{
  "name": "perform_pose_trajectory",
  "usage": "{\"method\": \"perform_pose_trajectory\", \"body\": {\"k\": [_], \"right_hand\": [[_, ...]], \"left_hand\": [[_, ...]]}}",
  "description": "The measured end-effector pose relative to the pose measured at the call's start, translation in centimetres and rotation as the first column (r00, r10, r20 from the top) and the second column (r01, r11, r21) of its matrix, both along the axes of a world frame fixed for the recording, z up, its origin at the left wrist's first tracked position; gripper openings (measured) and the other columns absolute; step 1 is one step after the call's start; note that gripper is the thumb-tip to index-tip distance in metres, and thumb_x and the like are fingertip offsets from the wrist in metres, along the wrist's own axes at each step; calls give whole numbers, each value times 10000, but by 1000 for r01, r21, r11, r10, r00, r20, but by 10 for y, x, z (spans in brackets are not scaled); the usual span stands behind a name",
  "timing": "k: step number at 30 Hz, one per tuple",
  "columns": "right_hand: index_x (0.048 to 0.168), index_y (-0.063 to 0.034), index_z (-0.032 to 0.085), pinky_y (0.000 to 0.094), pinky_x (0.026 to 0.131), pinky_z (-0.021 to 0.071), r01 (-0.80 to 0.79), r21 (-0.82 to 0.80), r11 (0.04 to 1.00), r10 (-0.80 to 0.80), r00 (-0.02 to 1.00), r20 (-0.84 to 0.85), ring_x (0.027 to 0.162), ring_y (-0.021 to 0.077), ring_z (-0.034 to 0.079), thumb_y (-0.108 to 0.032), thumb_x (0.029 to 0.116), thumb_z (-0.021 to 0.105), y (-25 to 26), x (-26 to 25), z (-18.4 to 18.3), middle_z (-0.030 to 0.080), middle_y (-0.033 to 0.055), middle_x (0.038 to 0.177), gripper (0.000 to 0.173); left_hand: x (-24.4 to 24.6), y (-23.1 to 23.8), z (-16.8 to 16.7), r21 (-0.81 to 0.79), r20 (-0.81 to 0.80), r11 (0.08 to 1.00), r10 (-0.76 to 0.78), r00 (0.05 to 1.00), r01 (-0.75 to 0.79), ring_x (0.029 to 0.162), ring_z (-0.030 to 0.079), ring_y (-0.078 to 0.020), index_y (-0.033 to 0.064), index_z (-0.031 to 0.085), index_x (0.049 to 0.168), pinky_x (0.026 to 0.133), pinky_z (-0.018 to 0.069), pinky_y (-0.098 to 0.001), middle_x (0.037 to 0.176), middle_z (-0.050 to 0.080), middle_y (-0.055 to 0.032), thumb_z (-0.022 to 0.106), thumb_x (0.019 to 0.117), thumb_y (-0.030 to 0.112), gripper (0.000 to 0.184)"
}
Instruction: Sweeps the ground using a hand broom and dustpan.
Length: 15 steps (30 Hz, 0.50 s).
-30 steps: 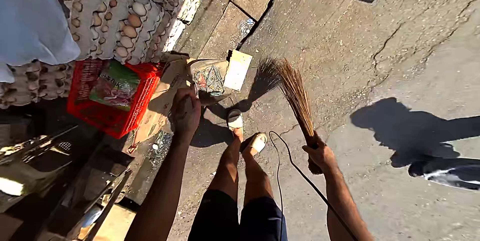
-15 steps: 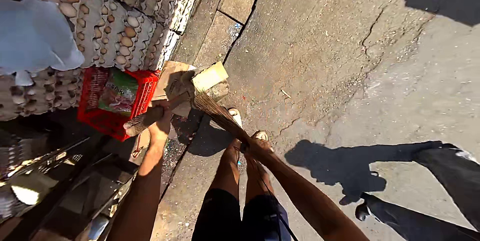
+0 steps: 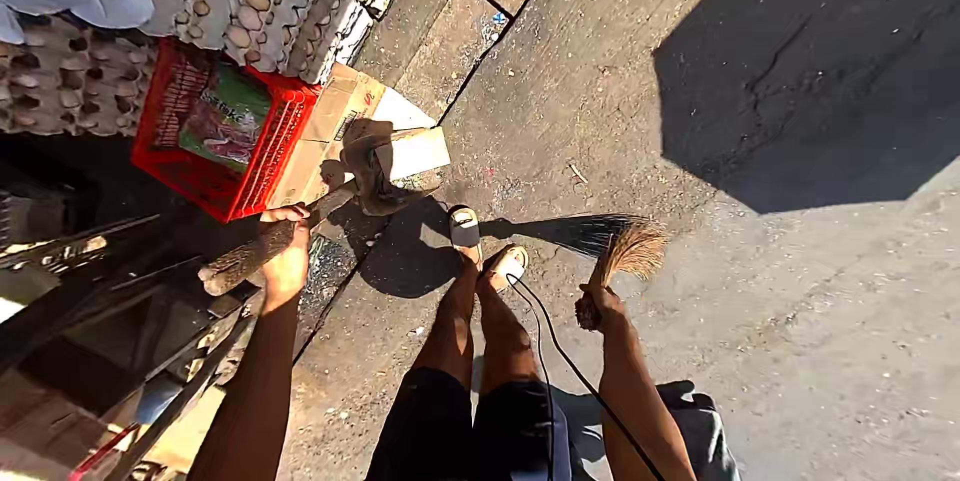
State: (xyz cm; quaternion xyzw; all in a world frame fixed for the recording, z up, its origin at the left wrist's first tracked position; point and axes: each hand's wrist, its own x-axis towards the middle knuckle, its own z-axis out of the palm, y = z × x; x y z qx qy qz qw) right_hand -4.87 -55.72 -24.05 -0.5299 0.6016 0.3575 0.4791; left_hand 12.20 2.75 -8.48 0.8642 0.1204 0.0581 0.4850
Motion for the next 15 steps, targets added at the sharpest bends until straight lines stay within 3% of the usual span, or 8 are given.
{"method": "perform_pose_trajectory", "body": {"k": [2,3,5,7,8,10,12,15], "right_hand": [[1410,-35,503,429,776,585,-272,256,928,229,956,185,853,216,669,-166,934,678,100,46,-26,672,153,1064,524],[1389,-31,528,419,845,583,-421,330,845,336,898,285,937,206,675,-162,902,707,148,61,-24,680,147,1117,535],[1375,-89,579,498,944,558,-677,366,638,552,734,395,1069,259,678,-259,840,767,213,82,-6,689,155,1196,592],[1471,-208,545,589,1036,498,-833,343,434,688,552,472,1217,301,635,-344,853,768,224,102,26,657,143,1329,670],[1510,-267,505,600,1042,496,-851,344,397,715,521,466,1232,294,631,-360,842,774,212,102,47,647,126,1359,726],[1548,-297,451,520,969,559,-787,365,498,672,616,411,1112,232,681,-340,845,775,162,95,93,661,96,1331,775],[1591,-254,361,469,691,617,-594,346,726,525,804,278,771,243,697,-280,861,778,92,78,129,689,138,1154,841],[1546,-170,378,430,564,590,-199,89,976,188,975,117,616,229,639,-211,933,706,22,73,123,661,144,924,696]], "left_hand": [[-3,-5,-6,28,-7,999,-31,999,32,1127,661,-258,51,622,1066,1052,521,-492,1097,692,-83,640,935,49,132],[-8,-8,-8,26,-9,999,-38,999,39,1120,662,-251,52,620,1066,1045,523,-484,1092,693,-77,643,932,50,136],[-12,-12,-10,14,-14,1000,-28,1000,28,1116,665,-240,25,624,1068,1045,527,-469,1093,696,-82,650,919,39,152],[-9,-13,-16,-39,15,999,-12,1000,12,1108,666,-222,-4,621,1063,1035,532,-452,1083,696,-88,638,910,19,155],[-9,-12,-17,-78,19,997,7,1000,-5,1107,662,-214,-14,619,1061,1034,530,-440,1083,693,-91,624,919,15,145],[-4,-16,-11,-84,-2,995,62,998,-62,1091,662,-198,-44,610,1057,1028,531,-410,1067,691,-104,601,951,20,124],[-4,-17,-3,24,-98,997,79,992,-77,1146,644,-245,-111,602,1101,1058,512,-415,1124,679,-186,602,970,38,199],[-6,-11,-1,73,-209,996,66,976,-52,1200,592,-269,-143,572,1159,1094,463,-405,1195,629,-244,538,1003,70,266]]}}
